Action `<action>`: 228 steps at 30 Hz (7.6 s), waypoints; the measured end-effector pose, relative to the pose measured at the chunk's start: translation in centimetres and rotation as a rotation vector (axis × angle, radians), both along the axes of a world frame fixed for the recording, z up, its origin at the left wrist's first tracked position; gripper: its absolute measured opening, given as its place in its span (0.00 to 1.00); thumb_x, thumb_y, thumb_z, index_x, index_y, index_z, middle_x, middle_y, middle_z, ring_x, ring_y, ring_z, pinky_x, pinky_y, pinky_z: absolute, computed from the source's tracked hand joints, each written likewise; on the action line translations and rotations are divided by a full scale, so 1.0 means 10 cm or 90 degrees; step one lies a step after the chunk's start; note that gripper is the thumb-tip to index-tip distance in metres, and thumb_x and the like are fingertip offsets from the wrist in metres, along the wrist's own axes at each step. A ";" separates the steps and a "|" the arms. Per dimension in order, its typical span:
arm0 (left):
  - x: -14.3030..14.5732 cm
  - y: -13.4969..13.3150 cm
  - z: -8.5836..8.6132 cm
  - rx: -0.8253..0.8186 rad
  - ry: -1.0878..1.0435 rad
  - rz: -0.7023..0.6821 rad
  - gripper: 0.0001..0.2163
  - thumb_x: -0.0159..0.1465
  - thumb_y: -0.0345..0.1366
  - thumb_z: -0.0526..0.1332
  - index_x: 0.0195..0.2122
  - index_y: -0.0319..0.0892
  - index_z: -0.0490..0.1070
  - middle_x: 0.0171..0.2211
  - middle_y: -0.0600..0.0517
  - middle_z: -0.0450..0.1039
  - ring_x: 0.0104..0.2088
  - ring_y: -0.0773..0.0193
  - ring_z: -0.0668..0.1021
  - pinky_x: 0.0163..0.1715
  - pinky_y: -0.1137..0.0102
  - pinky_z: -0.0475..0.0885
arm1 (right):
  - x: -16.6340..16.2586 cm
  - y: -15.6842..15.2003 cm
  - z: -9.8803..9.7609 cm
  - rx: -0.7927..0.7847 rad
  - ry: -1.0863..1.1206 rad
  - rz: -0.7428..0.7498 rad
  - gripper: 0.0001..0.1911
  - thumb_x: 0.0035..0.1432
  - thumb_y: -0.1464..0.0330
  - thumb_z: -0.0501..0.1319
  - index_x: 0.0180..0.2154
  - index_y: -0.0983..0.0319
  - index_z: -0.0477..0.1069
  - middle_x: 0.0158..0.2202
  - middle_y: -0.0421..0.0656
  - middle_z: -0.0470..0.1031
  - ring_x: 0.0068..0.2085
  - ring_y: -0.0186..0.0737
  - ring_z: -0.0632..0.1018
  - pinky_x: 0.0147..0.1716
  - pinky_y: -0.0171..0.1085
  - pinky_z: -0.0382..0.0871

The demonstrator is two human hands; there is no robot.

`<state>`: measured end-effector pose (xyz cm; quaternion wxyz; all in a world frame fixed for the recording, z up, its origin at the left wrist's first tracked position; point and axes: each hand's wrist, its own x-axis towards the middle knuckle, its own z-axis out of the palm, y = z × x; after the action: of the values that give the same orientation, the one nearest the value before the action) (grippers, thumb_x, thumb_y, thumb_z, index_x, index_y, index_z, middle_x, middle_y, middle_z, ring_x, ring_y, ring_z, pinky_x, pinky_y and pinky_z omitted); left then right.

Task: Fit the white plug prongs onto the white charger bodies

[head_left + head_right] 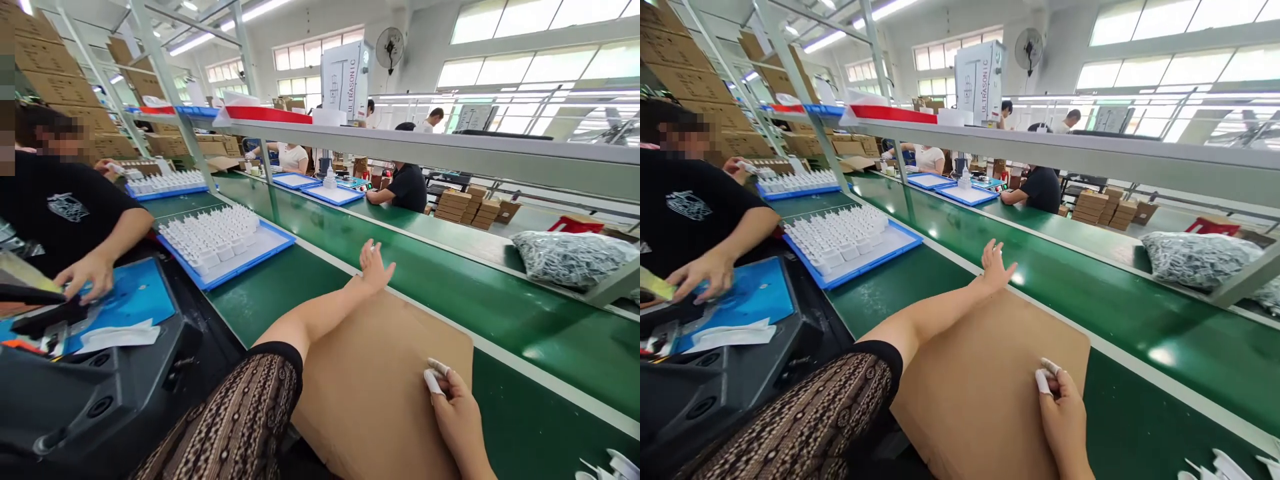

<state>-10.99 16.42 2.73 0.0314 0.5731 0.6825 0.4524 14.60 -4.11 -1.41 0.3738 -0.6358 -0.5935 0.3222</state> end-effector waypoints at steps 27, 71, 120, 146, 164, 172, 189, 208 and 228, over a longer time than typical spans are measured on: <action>1.27 -1.04 -0.39 -0.266 0.400 -0.581 0.36 0.75 0.57 0.38 0.77 0.39 0.46 0.78 0.47 0.37 0.78 0.55 0.43 0.75 0.43 0.35 | 0.17 0.04 -0.09 0.023 0.102 -0.127 0.31 0.63 0.58 0.57 0.65 0.58 0.69 0.60 0.51 0.78 0.39 0.46 0.86 0.53 0.51 0.73; 0.86 -0.51 -0.58 -0.318 0.491 -0.455 0.44 0.70 0.62 0.39 0.77 0.32 0.44 0.78 0.46 0.39 0.77 0.50 0.47 0.76 0.48 0.45 | 0.78 -0.06 0.33 0.050 -0.343 -0.427 0.27 0.67 0.67 0.56 0.65 0.64 0.68 0.63 0.57 0.73 0.68 0.59 0.67 0.68 0.58 0.57; 2.81 0.18 -0.24 -0.223 0.210 -0.702 0.39 0.61 0.38 0.68 0.73 0.40 0.57 0.72 0.41 0.59 0.73 0.46 0.61 0.71 0.57 0.59 | 0.16 -0.22 0.41 -0.067 -0.361 0.060 0.15 0.57 0.77 0.61 0.45 0.60 0.76 0.46 0.46 0.76 0.42 0.43 0.76 0.34 0.38 0.61; 0.77 -1.63 -0.27 -0.216 -0.132 -0.671 0.14 0.60 0.40 0.69 0.46 0.44 0.78 0.44 0.50 0.80 0.43 0.56 0.80 0.45 0.63 0.75 | 0.29 -0.06 0.43 0.020 0.424 -0.103 0.24 0.39 0.60 0.80 0.40 0.60 0.81 0.38 0.43 0.84 0.39 0.41 0.83 0.44 0.42 0.78; 0.81 -1.58 -0.31 -0.219 -0.134 -0.745 0.09 0.58 0.42 0.72 0.30 0.44 0.76 0.33 0.52 0.76 0.39 0.56 0.77 0.42 0.64 0.70 | 0.09 -0.17 0.43 0.322 -0.315 0.110 0.10 0.67 0.65 0.62 0.48 0.55 0.80 0.40 0.45 0.83 0.41 0.45 0.80 0.44 0.45 0.78; 0.81 -1.58 -0.32 -0.221 -0.133 -0.721 0.11 0.57 0.42 0.73 0.27 0.43 0.74 0.30 0.52 0.74 0.36 0.57 0.77 0.39 0.65 0.70 | 0.08 -0.18 0.42 0.346 -0.317 0.114 0.10 0.67 0.68 0.61 0.46 0.56 0.79 0.38 0.45 0.83 0.39 0.46 0.79 0.41 0.46 0.77; 0.80 -1.61 -0.35 -0.223 -0.159 -0.717 0.07 0.56 0.40 0.70 0.29 0.44 0.77 0.33 0.51 0.77 0.41 0.55 0.78 0.41 0.65 0.72 | -0.06 -0.21 0.48 0.210 -0.359 0.092 0.15 0.52 0.77 0.59 0.38 0.55 0.77 0.31 0.39 0.78 0.38 0.43 0.79 0.68 0.54 0.63; 0.61 0.34 -0.27 -0.253 -0.048 -0.244 0.12 0.55 0.38 0.72 0.38 0.42 0.74 0.42 0.47 0.80 0.47 0.49 0.79 0.51 0.59 0.72 | 1.32 -0.12 0.20 -0.048 -0.528 -0.348 0.22 0.58 0.73 0.56 0.50 0.59 0.81 0.41 0.54 0.80 0.48 0.57 0.79 0.61 0.69 0.52; 1.81 -0.12 -0.25 -0.150 0.057 -0.421 0.14 0.68 0.41 0.64 0.51 0.45 0.80 0.47 0.48 0.83 0.52 0.49 0.79 0.58 0.55 0.64 | 0.63 -0.05 0.47 -0.171 0.472 -0.111 0.19 0.48 0.58 0.75 0.42 0.57 0.80 0.35 0.40 0.81 0.34 0.34 0.77 0.28 0.31 0.70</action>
<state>7.12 15.20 0.26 0.2126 0.7746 0.5084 0.3103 20.89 -4.63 3.28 0.5022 -0.5674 -0.3147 0.5716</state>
